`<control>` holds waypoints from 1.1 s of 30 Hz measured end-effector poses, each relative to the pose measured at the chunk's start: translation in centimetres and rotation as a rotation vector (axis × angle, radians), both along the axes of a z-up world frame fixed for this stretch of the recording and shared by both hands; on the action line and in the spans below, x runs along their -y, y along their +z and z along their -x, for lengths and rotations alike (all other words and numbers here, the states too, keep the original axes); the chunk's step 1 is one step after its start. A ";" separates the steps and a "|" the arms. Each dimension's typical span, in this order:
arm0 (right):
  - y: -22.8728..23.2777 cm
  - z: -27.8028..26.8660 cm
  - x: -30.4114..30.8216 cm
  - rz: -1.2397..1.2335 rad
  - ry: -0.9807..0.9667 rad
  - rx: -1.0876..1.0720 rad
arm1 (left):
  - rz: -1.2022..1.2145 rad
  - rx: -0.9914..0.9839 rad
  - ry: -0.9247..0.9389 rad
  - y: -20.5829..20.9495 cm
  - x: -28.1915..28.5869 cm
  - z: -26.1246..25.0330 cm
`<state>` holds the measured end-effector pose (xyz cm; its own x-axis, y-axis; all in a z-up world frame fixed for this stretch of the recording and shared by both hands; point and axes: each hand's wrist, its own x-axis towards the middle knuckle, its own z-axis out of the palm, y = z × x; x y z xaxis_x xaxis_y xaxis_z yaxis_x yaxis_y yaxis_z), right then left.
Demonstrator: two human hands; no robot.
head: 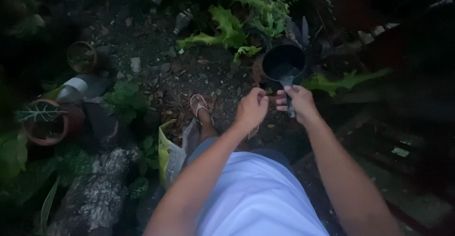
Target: Watering various potted plants in an outdoor garden using a plastic scoop and a bucket of water.
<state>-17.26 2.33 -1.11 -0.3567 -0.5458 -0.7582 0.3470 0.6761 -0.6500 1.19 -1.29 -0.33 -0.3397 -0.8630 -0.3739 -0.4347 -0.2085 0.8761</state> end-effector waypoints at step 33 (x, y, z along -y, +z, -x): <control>-7.1 7.6 10.9 -0.127 0.627 -0.967 | 0.453 0.253 -0.067 2.9 8.4 -5.7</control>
